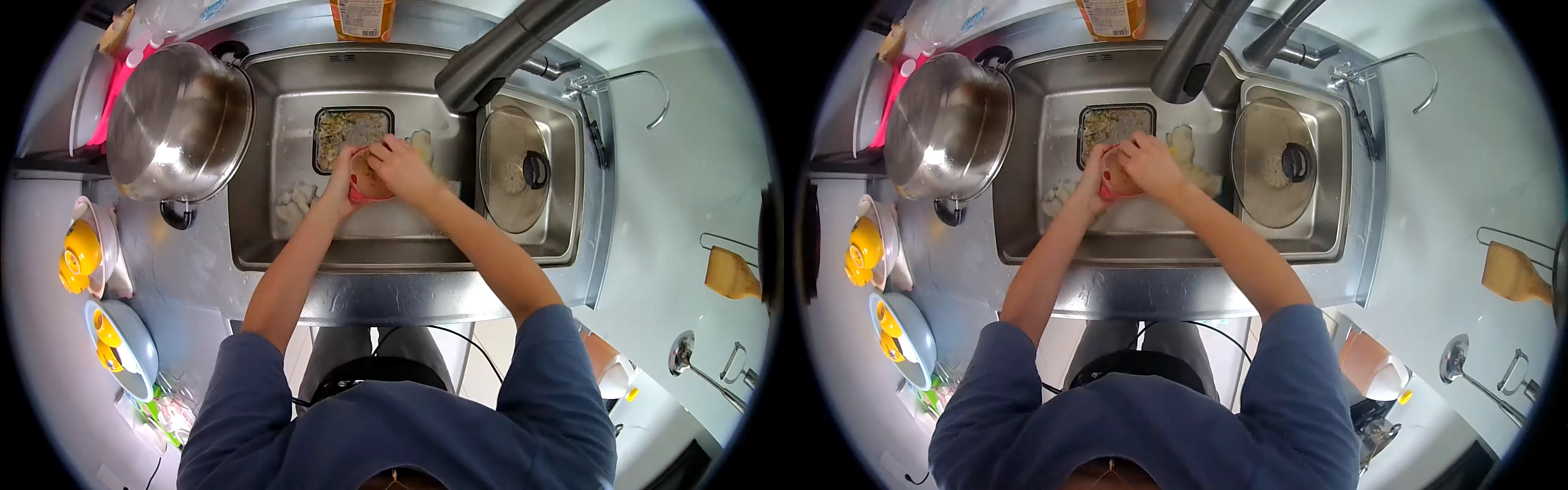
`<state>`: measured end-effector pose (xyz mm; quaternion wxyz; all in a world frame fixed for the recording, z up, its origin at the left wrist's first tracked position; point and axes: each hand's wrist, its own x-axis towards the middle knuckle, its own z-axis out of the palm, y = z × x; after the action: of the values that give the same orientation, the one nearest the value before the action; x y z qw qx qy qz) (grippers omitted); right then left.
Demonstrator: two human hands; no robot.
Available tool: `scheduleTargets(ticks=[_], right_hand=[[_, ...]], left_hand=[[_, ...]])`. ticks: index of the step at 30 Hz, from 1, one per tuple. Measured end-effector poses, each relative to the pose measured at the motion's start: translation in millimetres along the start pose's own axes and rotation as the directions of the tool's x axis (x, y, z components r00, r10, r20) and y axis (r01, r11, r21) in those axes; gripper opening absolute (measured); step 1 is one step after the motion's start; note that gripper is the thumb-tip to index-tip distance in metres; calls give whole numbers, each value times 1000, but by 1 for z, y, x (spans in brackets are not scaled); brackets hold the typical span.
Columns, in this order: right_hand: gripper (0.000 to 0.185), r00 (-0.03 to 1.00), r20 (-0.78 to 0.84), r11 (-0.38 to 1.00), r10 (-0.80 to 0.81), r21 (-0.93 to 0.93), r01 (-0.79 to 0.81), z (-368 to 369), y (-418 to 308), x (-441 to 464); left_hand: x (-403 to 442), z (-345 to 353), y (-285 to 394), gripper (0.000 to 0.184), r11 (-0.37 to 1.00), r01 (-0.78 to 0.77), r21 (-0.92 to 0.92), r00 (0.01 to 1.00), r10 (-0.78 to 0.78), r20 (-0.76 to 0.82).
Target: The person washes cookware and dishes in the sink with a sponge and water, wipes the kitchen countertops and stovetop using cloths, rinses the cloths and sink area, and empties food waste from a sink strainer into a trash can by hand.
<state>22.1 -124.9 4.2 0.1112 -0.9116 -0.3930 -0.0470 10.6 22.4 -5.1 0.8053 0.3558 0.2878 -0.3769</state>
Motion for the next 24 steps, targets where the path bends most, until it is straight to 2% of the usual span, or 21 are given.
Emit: scheduleTargets(ticks=[1,2,3,4,6,7,8,9,10,12,13,14,15,16,17,18,19,20,21,23,24], right_hand=[[17,1000,0,1000,0,-2,0,-1,-5,1],[22,962,193,973,192,87,-212,-2,-13,3],[26,850,394,894,350,131,-428,-3,-21,4],[26,847,394,892,356,127,-434,1,-27,2],[34,936,183,657,299,672,-341,13,-30,-4],[34,936,181,658,303,671,-343,16,-30,-5],[37,963,-9,734,270,649,-200,19,-29,-6],[40,955,-199,800,221,597,-61,22,-28,-6],[40,953,-204,800,224,596,-61,19,-22,-5],[41,973,171,539,155,811,-228,9,-5,-7],[41,973,169,533,156,815,-227,8,0,-7],[40,921,297,210,253,912,-352,8,3,-6],[39,848,442,-139,293,897,-419,8,5,-4],[38,749,488,-321,447,870,-375,13,4,-3],[38,750,487,-321,447,870,-374,16,7,-2],[38,634,574,-465,519,812,-354,19,13,-1],[39,503,657,-595,562,743,-306,22,18,1],[42,417,606,-558,677,793,-247,36,22,0],[42,420,603,-555,678,795,-244,49,27,-1],[40,152,166,-92,974,910,-404,62,34,-1],[40,154,164,-89,974,911,-403,61,32,-1]], left_hand=[[3,-1,-1,54,998,-55,-23,998,55,-18],[8,-4,-1,52,993,-110,-43,993,108,-36],[13,-9,-3,52,993,-107,-42,994,106,-31],[20,-19,-7,51,984,-172,-41,985,171,-37],[25,-20,-6,50,970,-239,-42,971,238,-36],[22,-18,-3,50,989,-132,-69,991,133,8],[18,-15,-1,49,995,-23,-92,998,28,54],[14,-14,3,49,996,-22,-88,998,27,56],[9,-12,9,54,1000,-8,-12,993,9,121],[6,-12,10,58,998,4,64,984,-16,178],[4,-14,10,62,996,39,86,991,-49,122],[2,-17,10,66,992,74,104,995,-81,64],[1,-18,9,66,992,75,104,995,-81,59],[2,-18,8,67,993,4,120,996,-15,85],[3,-18,7,68,989,-64,134,992,49,114],[5,-25,8,54,992,-122,40,981,115,158],[2,-26,9,54,991,-125,42,980,117,160],[-5,-26,8,48,985,-140,99,980,124,153],[-11,-26,7,42,975,-154,158,981,131,146],[-16,-13,-3,35,954,-235,186,972,229,55],[-15,-5,-7,28,927,-308,214,946,323,-34]])
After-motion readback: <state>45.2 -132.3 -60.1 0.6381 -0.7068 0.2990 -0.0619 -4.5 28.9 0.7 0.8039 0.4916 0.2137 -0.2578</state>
